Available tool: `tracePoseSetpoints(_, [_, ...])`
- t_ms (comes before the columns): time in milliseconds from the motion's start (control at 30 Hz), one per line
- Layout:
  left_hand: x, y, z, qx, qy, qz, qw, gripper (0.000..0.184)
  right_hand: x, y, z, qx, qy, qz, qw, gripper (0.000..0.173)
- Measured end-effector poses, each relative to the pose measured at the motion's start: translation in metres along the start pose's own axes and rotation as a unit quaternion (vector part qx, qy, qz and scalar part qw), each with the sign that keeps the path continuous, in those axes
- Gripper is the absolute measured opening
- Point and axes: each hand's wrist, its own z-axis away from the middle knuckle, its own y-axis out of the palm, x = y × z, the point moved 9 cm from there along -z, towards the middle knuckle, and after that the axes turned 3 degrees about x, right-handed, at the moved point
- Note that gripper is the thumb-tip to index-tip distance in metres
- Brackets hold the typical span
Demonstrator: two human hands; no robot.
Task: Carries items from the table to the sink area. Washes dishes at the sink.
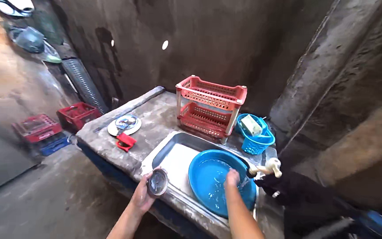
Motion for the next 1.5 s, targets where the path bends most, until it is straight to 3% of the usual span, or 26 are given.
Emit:
tracePoseSetpoints(67, [0.007, 0.004, -0.044, -0.017, -0.025, -0.026, 0.999, 0.048, -0.020, 0.054, 0.011, 0.137, 0.114, -0.212, 0.961, 0.026])
tracePoseSetpoints(133, [0.021, 0.005, -0.086, -0.055, -0.069, -0.043, 0.995, 0.046, 0.005, 0.103, 0.040, 0.269, 0.165, -0.313, 0.896, 0.027])
tracePoseSetpoints(200, [0.037, 0.009, -0.121, -0.074, -0.105, -0.056, 0.990, 0.047, 0.049, 0.135, 0.070, 0.336, 0.158, -0.308, 0.876, 0.029])
tracePoseSetpoints(267, [0.051, 0.019, -0.149, -0.064, -0.127, -0.080, 0.987, 0.047, 0.107, 0.147, 0.087, 0.373, 0.068, -0.261, 0.888, 0.028])
tracePoseSetpoints(333, [0.057, 0.034, -0.173, -0.025, -0.132, -0.104, 0.985, 0.044, 0.169, 0.126, 0.076, 0.277, -0.099, -0.204, 0.933, 0.026])
tracePoseSetpoints(400, [0.057, 0.042, -0.187, 0.015, -0.159, -0.113, 0.981, 0.044, 0.216, 0.073, 0.049, 0.051, -0.246, -0.111, 0.962, 0.027])
tracePoseSetpoints(433, [0.055, 0.044, -0.192, 0.030, -0.174, -0.113, 0.978, 0.045, 0.231, 0.046, 0.034, -0.056, -0.281, -0.046, 0.957, 0.034])
tracePoseSetpoints(500, [0.049, 0.045, -0.199, 0.046, -0.199, -0.091, 0.975, 0.046, 0.245, 0.008, -0.001, -0.191, -0.258, 0.087, 0.943, 0.047])
tracePoseSetpoints(567, [0.042, 0.046, -0.205, 0.072, -0.208, -0.054, 0.974, 0.048, 0.243, -0.006, -0.040, -0.235, -0.199, 0.199, 0.930, 0.061])
tracePoseSetpoints(633, [0.034, 0.050, -0.211, 0.114, -0.214, -0.013, 0.970, 0.052, 0.240, -0.009, -0.069, -0.221, -0.176, 0.280, 0.917, 0.069])
tracePoseSetpoints(733, [0.023, 0.055, -0.217, 0.165, -0.223, 0.016, 0.961, 0.058, 0.238, -0.021, -0.091, -0.242, -0.170, 0.349, 0.889, 0.061])
tracePoseSetpoints(800, [0.017, 0.062, -0.219, 0.188, -0.226, 0.029, 0.955, 0.061, 0.242, -0.036, -0.085, -0.273, -0.138, 0.325, 0.895, 0.044])
tracePoseSetpoints(900, [0.012, 0.066, -0.226, 0.204, -0.220, 0.046, 0.953, 0.060, 0.241, -0.051, -0.038, -0.333, -0.168, 0.175, 0.911, 0.048])
tracePoseSetpoints(967, [0.012, 0.069, -0.231, 0.193, -0.221, 0.056, 0.954, 0.057, 0.220, -0.030, -0.007, -0.283, -0.228, 0.111, 0.925, 0.049])
tracePoseSetpoints(1067, [0.016, 0.079, -0.233, 0.174, -0.222, 0.049, 0.958, 0.053, 0.188, 0.070, 0.044, -0.051, -0.271, 0.137, 0.951, 0.052])
tracePoseSetpoints(1200, [0.015, 0.094, -0.235, 0.166, -0.169, 0.021, 0.971, 0.049, 0.162, 0.197, 0.102, 0.147, -0.293, 0.351, 0.877, 0.030])
tracePoseSetpoints(1267, [0.013, 0.093, -0.236, 0.157, -0.135, 0.011, 0.978, 0.045, 0.149, 0.217, 0.104, 0.178, -0.292, 0.388, 0.856, 0.027])
tracePoseSetpoints(1333, [0.013, 0.089, -0.232, 0.164, -0.129, -0.014, 0.978, 0.045, 0.145, 0.217, 0.094, 0.180, -0.248, 0.361, 0.881, 0.028])
tracePoseSetpoints(1433, [0.013, 0.082, -0.226, 0.179, -0.143, -0.054, 0.972, 0.045, 0.136, 0.213, 0.077, 0.193, -0.168, 0.167, 0.952, 0.024])
tracePoseSetpoints(1500, [0.009, 0.076, -0.226, 0.183, -0.156, -0.054, 0.969, 0.047, 0.135, 0.221, 0.085, 0.238, -0.165, 0.070, 0.955, 0.022])
